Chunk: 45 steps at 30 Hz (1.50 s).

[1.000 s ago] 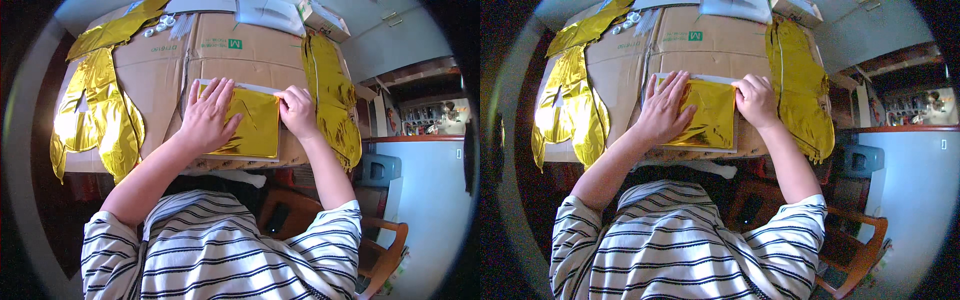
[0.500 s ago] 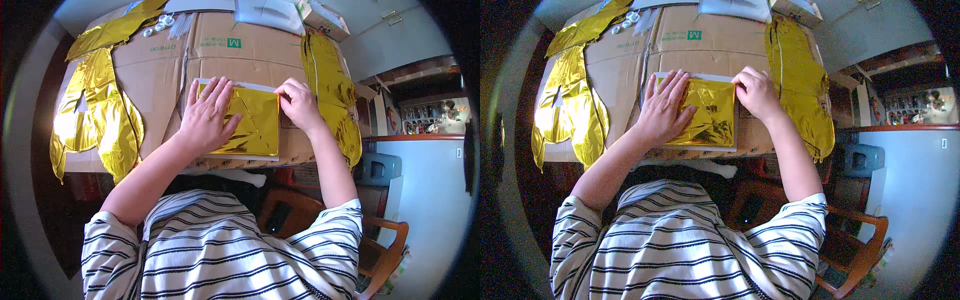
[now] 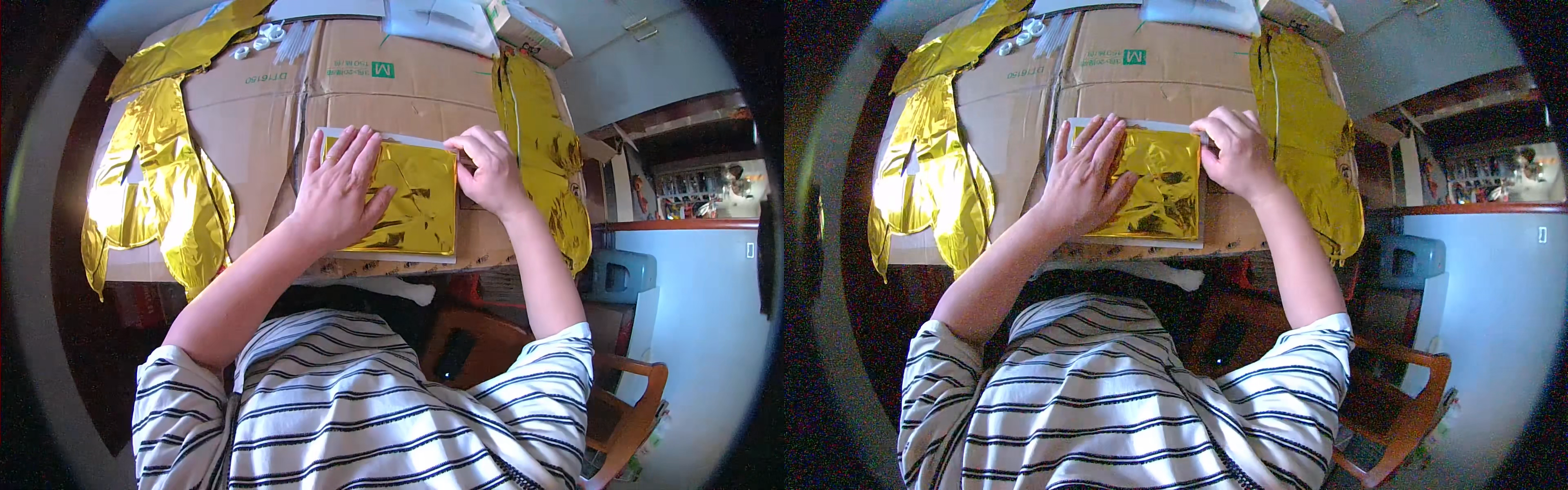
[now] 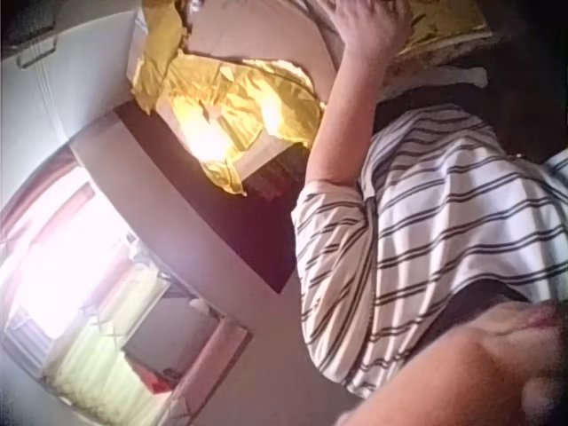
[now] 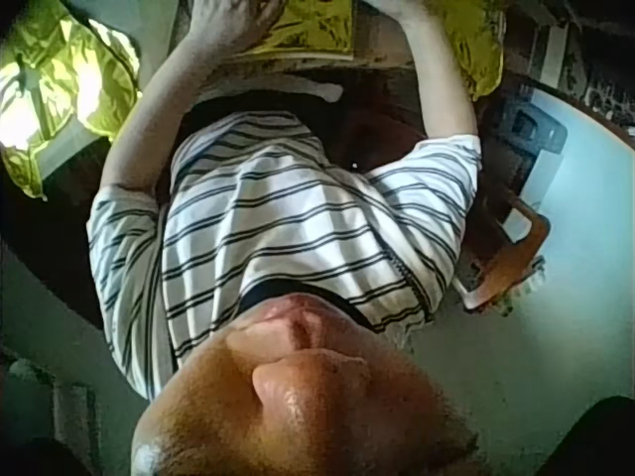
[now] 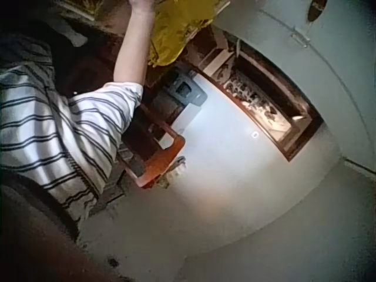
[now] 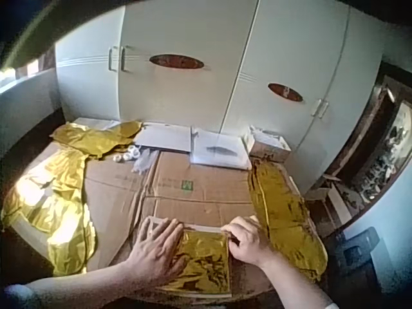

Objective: Folding and organizing gold-colored foil balloons on a cardboard surface.

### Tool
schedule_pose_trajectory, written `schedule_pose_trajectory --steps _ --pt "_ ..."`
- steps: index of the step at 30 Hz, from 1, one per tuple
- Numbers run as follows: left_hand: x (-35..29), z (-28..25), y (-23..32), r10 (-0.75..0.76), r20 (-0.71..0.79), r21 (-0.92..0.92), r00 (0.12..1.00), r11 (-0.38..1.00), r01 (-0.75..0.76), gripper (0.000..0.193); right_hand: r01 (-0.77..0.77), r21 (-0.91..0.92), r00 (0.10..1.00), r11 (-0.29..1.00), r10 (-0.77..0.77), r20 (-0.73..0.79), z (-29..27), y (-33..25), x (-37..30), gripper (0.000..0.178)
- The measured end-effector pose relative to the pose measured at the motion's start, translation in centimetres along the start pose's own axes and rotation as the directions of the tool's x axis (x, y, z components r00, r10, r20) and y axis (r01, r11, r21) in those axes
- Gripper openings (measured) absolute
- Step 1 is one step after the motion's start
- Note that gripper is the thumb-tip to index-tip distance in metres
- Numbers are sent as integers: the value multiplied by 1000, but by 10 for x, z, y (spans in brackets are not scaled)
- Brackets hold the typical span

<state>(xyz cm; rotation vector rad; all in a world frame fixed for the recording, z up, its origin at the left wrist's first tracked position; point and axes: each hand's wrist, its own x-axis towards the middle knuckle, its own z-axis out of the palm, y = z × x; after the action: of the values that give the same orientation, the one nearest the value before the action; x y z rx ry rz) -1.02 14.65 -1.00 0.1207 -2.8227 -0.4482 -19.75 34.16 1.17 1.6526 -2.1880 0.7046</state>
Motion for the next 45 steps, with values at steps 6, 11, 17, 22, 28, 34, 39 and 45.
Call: schedule_pose_trajectory --steps 6,11,17,22,28,34,39,45 --pt "0 0 0 4 -1 12 1000 1000 -4 71 63 -27 997 998 -62 38 6 12 1 15" --pt "0 2 -1 25 -21 36 999 999 -24 70 64 -25 998 998 -63 28 12 12 3 15" --pt "0 1 1 4 6 38 1000 999 -4 71 105 -99 994 990 -105 1 5 16 -1 18" --pt "0 0 2 2 4 28 1000 1000 -2 71 132 -72 991 989 -134 -17 -7 11 1 16" --pt "1 1 1 19 2 49 1000 999 -19 71 302 -274 953 913 -288 90 -4 14 0 9" --pt "1 3 0 13 0 47 1000 999 -13 70 319 -430 947 845 -268 176 -10 4 0 16" --pt "1 0 2 3 4 31 1000 1000 -3 70 17 -237 991 971 15 133 -25 -31 -7 38" --pt "1 2 0 21 -50 36 999 999 -20 71 -204 -135 914 970 238 329 -2 -74 -21 76"
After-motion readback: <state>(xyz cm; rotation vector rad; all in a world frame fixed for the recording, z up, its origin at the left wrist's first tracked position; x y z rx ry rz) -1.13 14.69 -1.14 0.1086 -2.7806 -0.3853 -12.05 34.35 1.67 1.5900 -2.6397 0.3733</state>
